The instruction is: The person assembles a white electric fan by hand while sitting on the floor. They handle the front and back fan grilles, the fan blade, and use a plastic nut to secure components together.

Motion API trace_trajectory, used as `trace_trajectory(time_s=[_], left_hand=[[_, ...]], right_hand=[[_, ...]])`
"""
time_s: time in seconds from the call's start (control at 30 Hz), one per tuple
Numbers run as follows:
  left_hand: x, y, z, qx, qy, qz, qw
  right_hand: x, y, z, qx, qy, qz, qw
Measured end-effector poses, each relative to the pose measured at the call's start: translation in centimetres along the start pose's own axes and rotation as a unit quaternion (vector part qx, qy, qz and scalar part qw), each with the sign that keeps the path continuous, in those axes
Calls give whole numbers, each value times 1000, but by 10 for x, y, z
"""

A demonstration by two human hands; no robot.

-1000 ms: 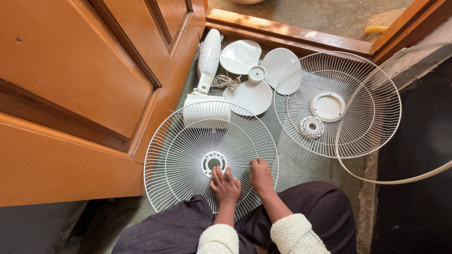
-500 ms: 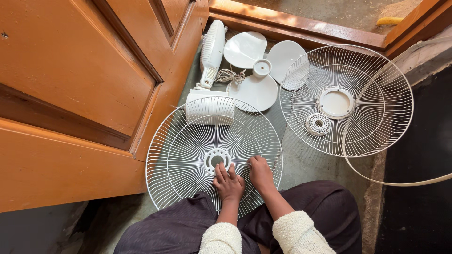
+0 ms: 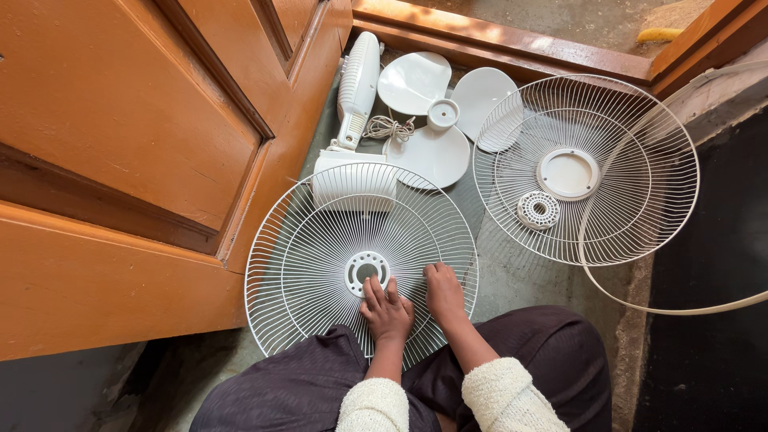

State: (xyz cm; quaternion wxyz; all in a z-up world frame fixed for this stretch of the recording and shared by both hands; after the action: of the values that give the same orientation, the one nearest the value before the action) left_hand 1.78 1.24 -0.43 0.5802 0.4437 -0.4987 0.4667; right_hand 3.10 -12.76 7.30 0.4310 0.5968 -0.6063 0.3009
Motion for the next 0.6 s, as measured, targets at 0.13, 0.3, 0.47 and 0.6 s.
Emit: trace_trajectory(time_s=[0.13, 0.3, 0.47, 0.6], left_hand=[[-1, -1, 0, 5, 1, -14, 1000], [-2, -1, 1, 11, 1, -27, 1000], [-2, 0, 2, 9, 7, -15, 1000], [-2, -1, 1, 11, 12, -26, 1000]], right_hand=[[-1, -1, -6, 18, -22, 2, 1000], [-1, -4, -12, 48, -40, 6, 998], [-1, -4, -13, 37, -64, 4, 997], [0, -6, -12, 44, -93, 20, 995]])
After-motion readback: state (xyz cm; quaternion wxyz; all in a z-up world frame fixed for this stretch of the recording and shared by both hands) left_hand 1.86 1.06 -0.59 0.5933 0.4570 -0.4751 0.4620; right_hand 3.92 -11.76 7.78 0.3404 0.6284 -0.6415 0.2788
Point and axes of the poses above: each hand's wrist, its own y-axis away from the middle knuckle, its own x-axis out of the back of the hand, z = x × y, the point moved 3 cm from there along -y, towards the middle knuckle, and after that the axes turned 13 degrees about -z, right-handed, at the moved point
